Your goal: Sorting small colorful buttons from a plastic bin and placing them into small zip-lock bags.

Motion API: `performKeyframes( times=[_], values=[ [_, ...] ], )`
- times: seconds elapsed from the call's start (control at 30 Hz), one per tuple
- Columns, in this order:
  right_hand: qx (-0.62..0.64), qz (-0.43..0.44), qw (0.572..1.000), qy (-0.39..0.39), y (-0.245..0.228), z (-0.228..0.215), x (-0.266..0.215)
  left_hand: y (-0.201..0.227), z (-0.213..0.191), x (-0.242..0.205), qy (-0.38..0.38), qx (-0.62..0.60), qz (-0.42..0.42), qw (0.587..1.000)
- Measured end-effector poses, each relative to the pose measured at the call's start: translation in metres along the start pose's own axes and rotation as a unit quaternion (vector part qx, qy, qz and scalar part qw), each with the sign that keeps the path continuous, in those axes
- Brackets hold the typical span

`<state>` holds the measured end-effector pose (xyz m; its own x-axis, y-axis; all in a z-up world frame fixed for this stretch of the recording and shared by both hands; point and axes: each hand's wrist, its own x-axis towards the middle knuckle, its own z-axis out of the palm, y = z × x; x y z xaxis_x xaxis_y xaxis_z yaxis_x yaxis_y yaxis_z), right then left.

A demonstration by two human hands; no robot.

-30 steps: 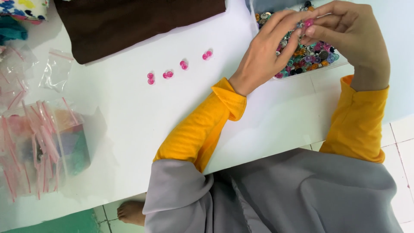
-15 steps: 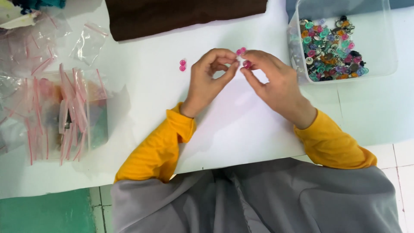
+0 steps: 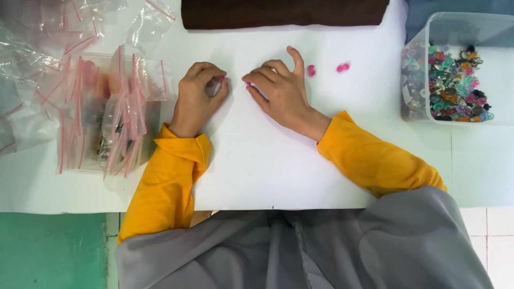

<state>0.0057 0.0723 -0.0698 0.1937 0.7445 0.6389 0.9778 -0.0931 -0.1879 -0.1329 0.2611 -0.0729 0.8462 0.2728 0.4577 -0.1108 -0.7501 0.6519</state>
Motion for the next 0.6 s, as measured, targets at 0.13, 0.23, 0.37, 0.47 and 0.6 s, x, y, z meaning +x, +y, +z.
performKeyframes(
  times=[0.13,0.23,0.37,0.47,0.6],
  values=[
    [0.025,0.03,0.999,-0.009,0.007,0.015,0.017,0.004,0.008,0.002,-0.016,-0.01,-0.006,1.0],
    [0.03,0.043,0.998,-0.027,0.014,0.024,0.014,0.009,0.014,0.005,-0.024,-0.031,-0.012,0.999],
    [0.011,0.014,0.999,-0.026,0.017,0.028,0.005,0.008,0.023,0.004,-0.013,-0.054,-0.006,0.998],
    [-0.01,0.008,0.999,-0.03,0.016,0.023,0.005,0.01,0.025,0.005,-0.002,-0.061,0.001,0.998],
    [-0.024,0.024,0.998,-0.046,0.017,0.018,0.004,0.011,0.028,0.003,-0.007,-0.047,-0.012,0.999]
  ],
)
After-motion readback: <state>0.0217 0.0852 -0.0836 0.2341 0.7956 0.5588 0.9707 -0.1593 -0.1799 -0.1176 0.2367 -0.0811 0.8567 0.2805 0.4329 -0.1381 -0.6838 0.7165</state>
